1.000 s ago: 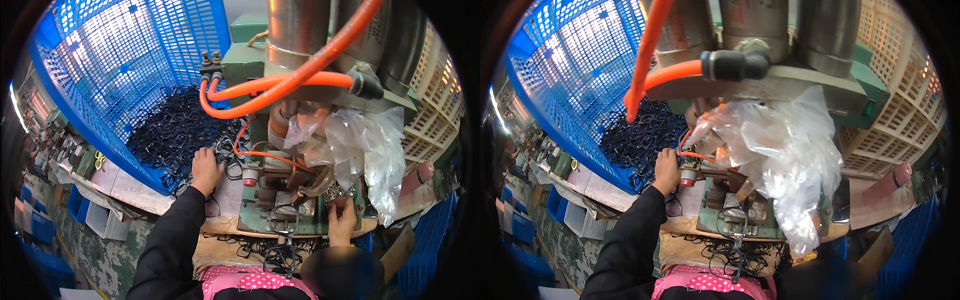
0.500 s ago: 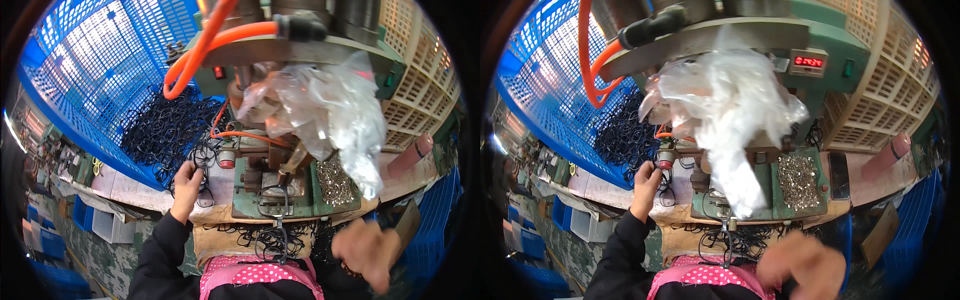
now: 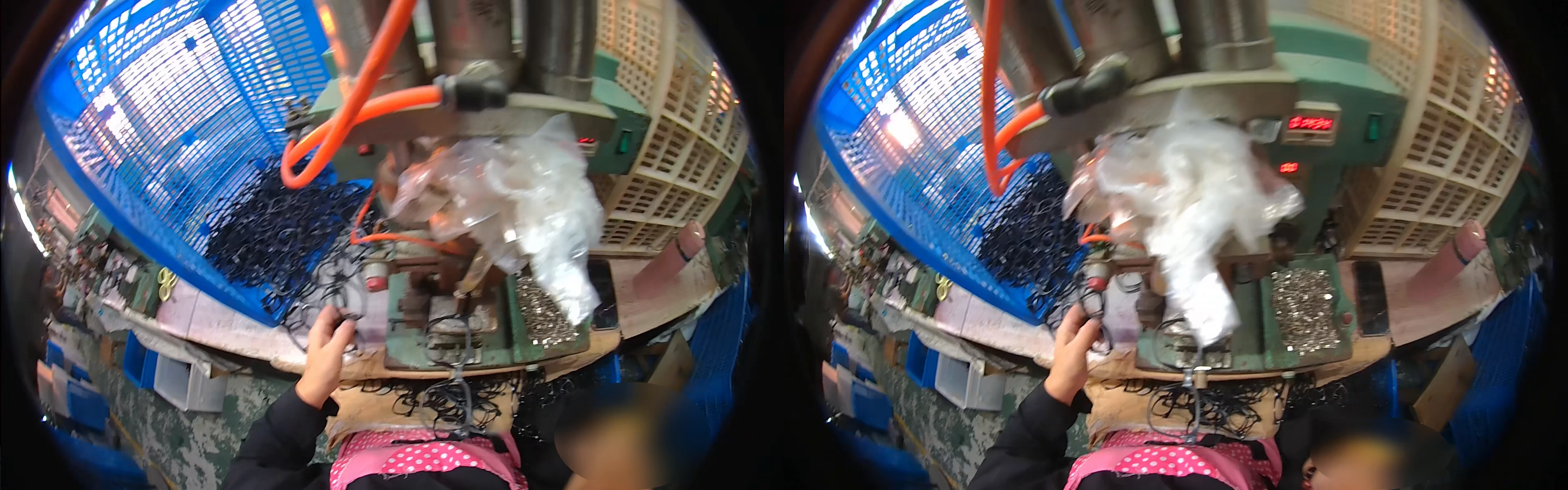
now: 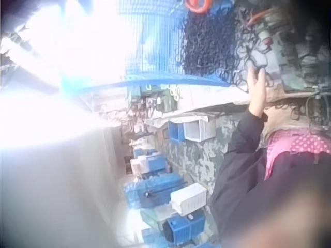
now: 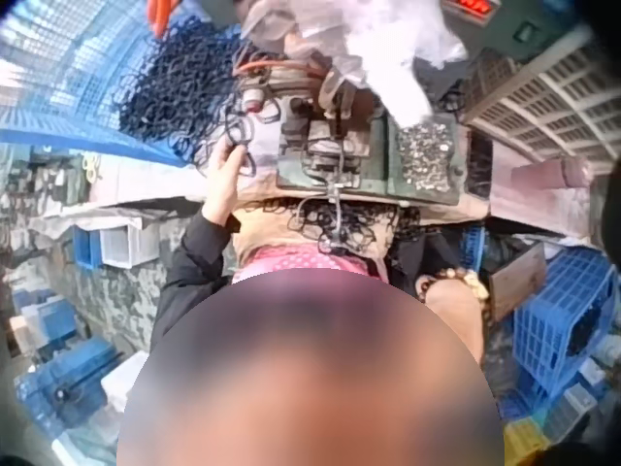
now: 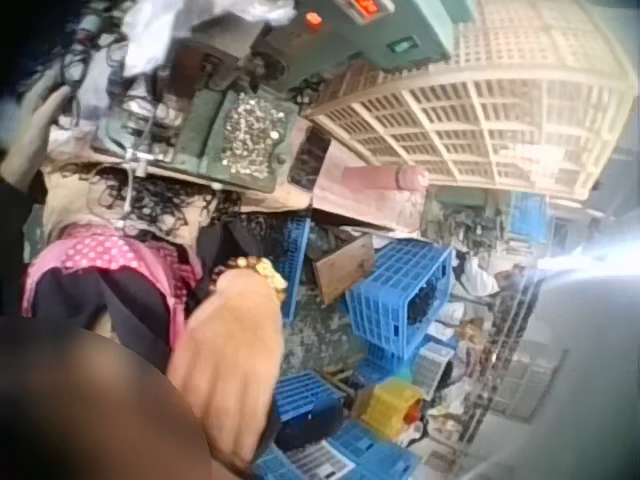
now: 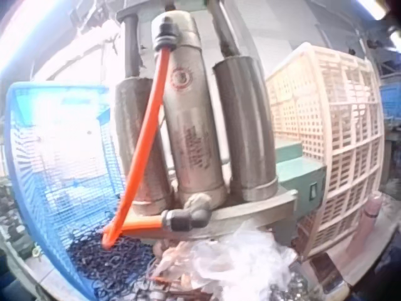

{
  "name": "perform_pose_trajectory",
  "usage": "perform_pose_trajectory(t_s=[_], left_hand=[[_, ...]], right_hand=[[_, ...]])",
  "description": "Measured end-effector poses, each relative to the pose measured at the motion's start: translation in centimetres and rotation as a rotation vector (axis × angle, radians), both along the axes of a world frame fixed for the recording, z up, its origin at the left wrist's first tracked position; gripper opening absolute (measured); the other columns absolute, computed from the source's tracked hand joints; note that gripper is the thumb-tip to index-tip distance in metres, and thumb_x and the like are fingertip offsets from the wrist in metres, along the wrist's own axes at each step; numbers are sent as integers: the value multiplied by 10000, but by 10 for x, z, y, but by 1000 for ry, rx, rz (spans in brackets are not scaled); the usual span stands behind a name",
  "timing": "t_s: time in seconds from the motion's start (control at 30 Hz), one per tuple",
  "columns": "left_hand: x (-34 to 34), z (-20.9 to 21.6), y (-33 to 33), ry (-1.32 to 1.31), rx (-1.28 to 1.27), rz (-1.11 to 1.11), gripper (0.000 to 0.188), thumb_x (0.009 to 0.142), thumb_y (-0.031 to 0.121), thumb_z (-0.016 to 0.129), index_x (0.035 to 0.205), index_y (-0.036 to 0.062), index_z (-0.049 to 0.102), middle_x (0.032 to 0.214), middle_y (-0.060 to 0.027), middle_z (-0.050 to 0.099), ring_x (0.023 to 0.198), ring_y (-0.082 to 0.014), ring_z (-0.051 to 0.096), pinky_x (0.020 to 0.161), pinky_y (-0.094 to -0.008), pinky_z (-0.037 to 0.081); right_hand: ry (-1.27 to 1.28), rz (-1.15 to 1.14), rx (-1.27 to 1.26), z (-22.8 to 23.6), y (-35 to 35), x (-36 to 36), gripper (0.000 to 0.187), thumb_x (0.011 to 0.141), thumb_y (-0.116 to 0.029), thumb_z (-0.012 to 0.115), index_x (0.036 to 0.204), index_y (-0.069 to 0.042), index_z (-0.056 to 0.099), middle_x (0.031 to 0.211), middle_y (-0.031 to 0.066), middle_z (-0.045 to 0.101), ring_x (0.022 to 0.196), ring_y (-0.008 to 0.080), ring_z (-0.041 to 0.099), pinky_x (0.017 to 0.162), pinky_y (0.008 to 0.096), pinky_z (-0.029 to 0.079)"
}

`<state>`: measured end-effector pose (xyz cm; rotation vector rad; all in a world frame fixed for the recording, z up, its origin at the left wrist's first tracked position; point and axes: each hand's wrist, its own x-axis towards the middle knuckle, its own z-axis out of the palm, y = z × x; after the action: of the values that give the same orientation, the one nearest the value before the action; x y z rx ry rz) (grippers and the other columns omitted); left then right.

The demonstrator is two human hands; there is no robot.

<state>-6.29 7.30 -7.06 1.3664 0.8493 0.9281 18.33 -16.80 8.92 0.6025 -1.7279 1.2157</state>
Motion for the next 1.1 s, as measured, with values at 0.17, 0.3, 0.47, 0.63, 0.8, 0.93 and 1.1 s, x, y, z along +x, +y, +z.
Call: perform_pose_trajectory(t_s=[0.17,0.3,0.47,0.63,0.8,0.93,1.1], left_hand=[[-13,1,-9,-161,-191,-1,68,991,101,602,1006,69,545,879,-12,541,821,-129,546,762,-289,446],[-18,-1,-9,-139,-120,-162,263,1078,236,480,950,21,559,898,-80,602,836,-171,584,838,-308,467],[-11,12,-23,-49,-205,-183,322,1095,266,466,1029,-15,608,972,-118,666,789,-197,676,768,-305,516],[-10,24,-32,5,-144,-201,291,1091,245,465,999,0,593,953,-117,654,785,-189,661,743,-298,528],[-23,21,-35,18,-116,-184,276,1088,223,467,1001,-8,591,975,-120,649,798,-194,664,752,-313,540],[-22,22,-39,3,-126,-189,257,1078,207,484,989,-9,593,970,-118,648,804,-199,669,758,-317,545],[-12,22,-43,-23,-146,-206,248,1070,197,496,975,-7,599,951,-116,652,791,-197,674,749,-314,549]], right_hand=[[-407,-631,-380,-88,-13,47,199,974,-169,678,1068,7,669,979,136,675,786,290,664,719,373,538],[-696,-1961,-1072,-124,-7,39,212,886,-118,749,1052,-13,670,926,97,668,739,254,660,683,386,533],[-1066,-2438,-557,-166,23,60,126,848,-115,750,925,-51,674,870,95,654,762,321,668,669,414,528],[-836,-2441,-517,-163,39,66,67,868,-101,726,917,-71,692,884,98,665,780,346,666,676,424,521],[-664,-2408,-526,-159,42,64,93,898,-62,674,975,-47,725,900,127,682,783,337,675,684,397,521],[-420,-2309,-696,-164,43,62,126,920,-61,683,1023,-3,726,911,116,707,782,210,699,686,328,525],[397,-1528,-1263,-152,54,40,188,957,-20,666,1137,25,696,961,62,726,816,127,690,791,265,561]])
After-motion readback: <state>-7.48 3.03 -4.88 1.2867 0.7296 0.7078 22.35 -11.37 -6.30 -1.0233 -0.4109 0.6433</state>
